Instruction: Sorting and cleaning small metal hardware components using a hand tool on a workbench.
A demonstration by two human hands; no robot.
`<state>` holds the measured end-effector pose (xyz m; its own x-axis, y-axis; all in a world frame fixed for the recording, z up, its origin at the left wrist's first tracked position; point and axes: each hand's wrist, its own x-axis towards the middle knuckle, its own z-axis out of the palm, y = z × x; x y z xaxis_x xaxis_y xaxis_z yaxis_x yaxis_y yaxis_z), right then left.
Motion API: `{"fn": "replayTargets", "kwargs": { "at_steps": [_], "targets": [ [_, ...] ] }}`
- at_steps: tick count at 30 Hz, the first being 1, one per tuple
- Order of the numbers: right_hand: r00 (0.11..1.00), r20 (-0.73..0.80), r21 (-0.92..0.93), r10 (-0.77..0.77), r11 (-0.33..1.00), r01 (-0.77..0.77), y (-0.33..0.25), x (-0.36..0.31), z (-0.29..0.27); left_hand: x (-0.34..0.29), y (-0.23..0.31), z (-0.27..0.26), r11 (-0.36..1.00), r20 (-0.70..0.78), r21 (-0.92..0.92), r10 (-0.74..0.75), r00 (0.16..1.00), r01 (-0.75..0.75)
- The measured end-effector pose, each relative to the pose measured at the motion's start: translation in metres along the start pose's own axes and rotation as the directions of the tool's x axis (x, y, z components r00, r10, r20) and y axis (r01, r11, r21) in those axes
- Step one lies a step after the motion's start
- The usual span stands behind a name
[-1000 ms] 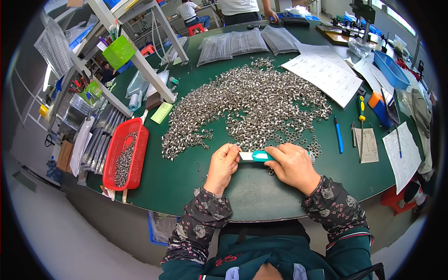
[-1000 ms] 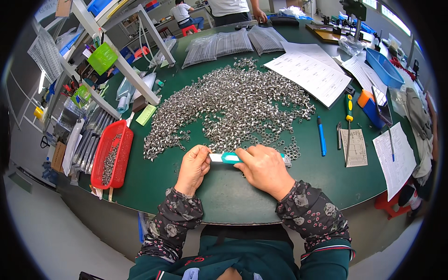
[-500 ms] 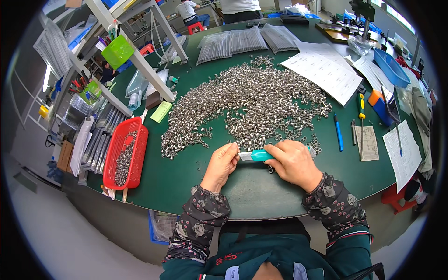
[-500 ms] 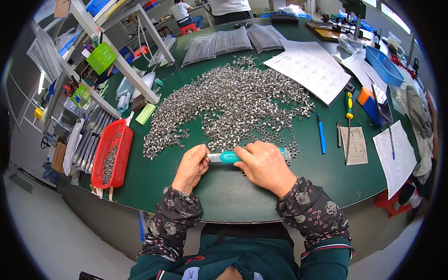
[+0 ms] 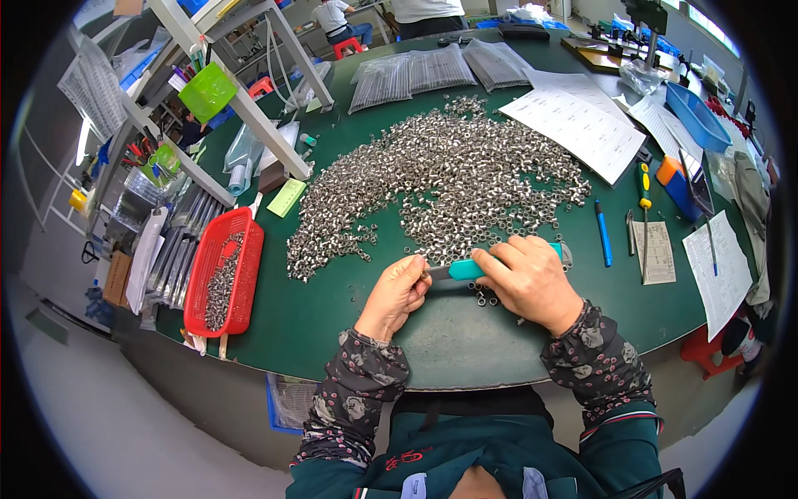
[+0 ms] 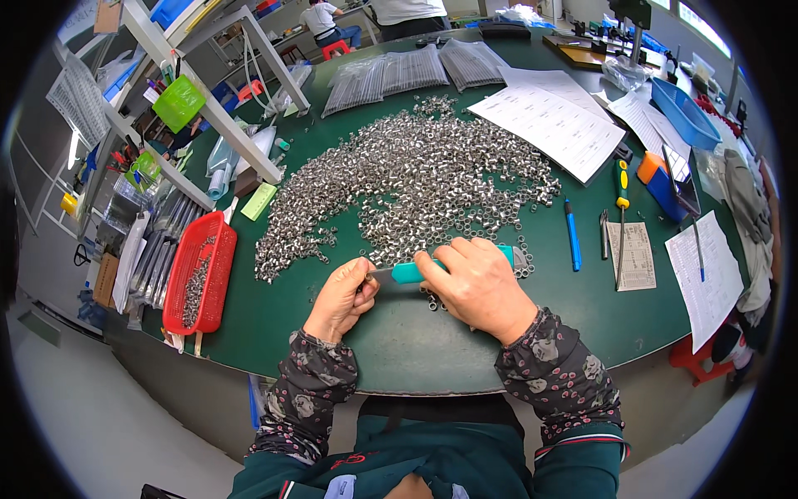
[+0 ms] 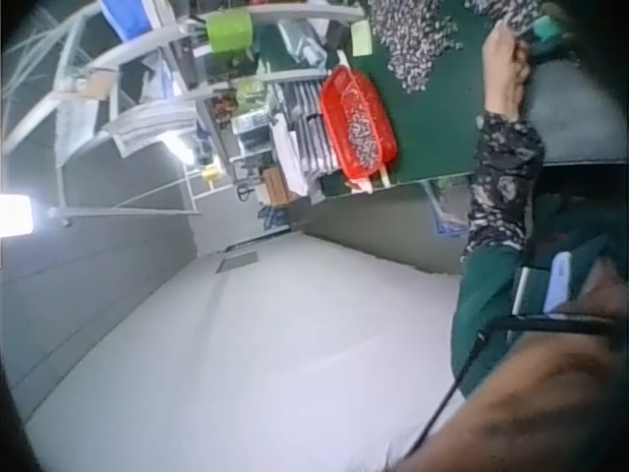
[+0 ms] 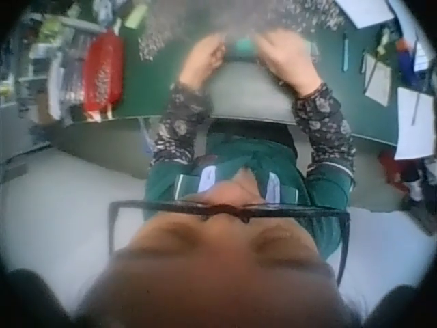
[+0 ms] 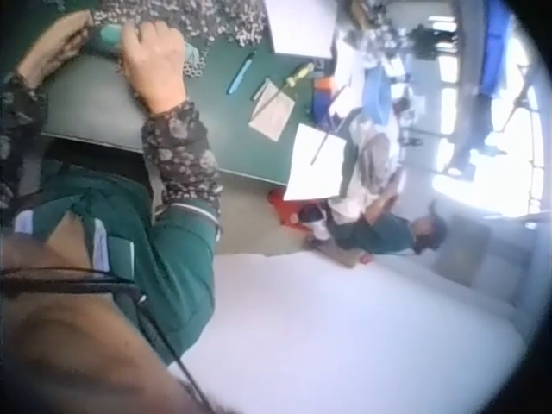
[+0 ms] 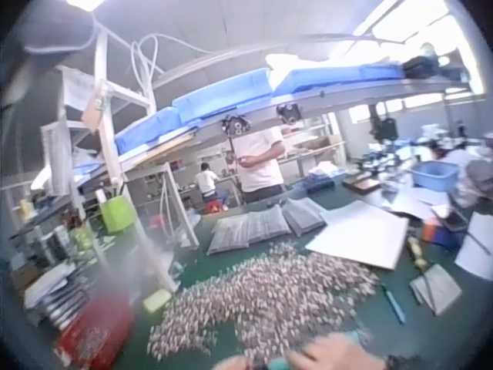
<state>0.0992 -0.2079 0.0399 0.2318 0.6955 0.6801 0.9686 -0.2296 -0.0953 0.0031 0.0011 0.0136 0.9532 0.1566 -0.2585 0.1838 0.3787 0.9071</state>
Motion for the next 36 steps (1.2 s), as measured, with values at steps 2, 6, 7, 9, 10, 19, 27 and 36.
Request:
{"fn": "replayTargets", "kwargs": {
  "at_steps": [2, 6, 7, 9, 10, 19, 27, 36],
  "targets": [
    [0.999, -0.023, 0.051, 0.046, 0.998, -0.045, 0.002, -0.002, 0.003, 0.001, -0.002, -0.002, 0.998, -0.009, -0.057, 0.031, 0.999, -0.031],
    [0.983, -0.005, 0.141, 0.182, 0.974, -0.18, 0.001, -0.005, 0.005, 0.006, -0.006, -0.008, 0.968, 0.1, -0.207, 0.161, 0.982, -0.138],
    [0.984, -0.006, 0.142, 0.181, 0.974, -0.178, 0.0, -0.005, 0.006, 0.007, -0.007, -0.008, 0.955, 0.079, -0.247, 0.192, 0.978, -0.167],
    [0.975, 0.01, 0.203, 0.22, 0.955, -0.218, -0.002, -0.005, 0.009, 0.005, -0.005, -0.006, 0.95, 0.061, -0.266, 0.186, 0.981, -0.164],
    [0.975, 0.01, 0.201, 0.221, 0.955, -0.219, -0.003, -0.006, 0.01, 0.004, -0.004, -0.005, 0.945, 0.046, -0.286, 0.179, 0.983, -0.159],
    [0.942, 0.097, 0.285, 0.321, 0.898, -0.335, -0.007, -0.006, 0.011, 0.008, -0.01, -0.01, 0.953, 0.078, -0.252, 0.192, 0.978, -0.167],
    [0.928, 0.141, 0.323, 0.345, 0.87, -0.372, -0.007, -0.008, 0.013, 0.009, -0.011, -0.007, 0.933, 0.071, -0.309, 0.218, 0.973, -0.186],
    [0.895, 0.228, 0.38, 0.383, 0.811, -0.444, -0.006, -0.008, 0.013, 0.009, -0.013, -0.003, 0.947, 0.023, -0.246, 0.221, 0.975, -0.209]
  ]
}}
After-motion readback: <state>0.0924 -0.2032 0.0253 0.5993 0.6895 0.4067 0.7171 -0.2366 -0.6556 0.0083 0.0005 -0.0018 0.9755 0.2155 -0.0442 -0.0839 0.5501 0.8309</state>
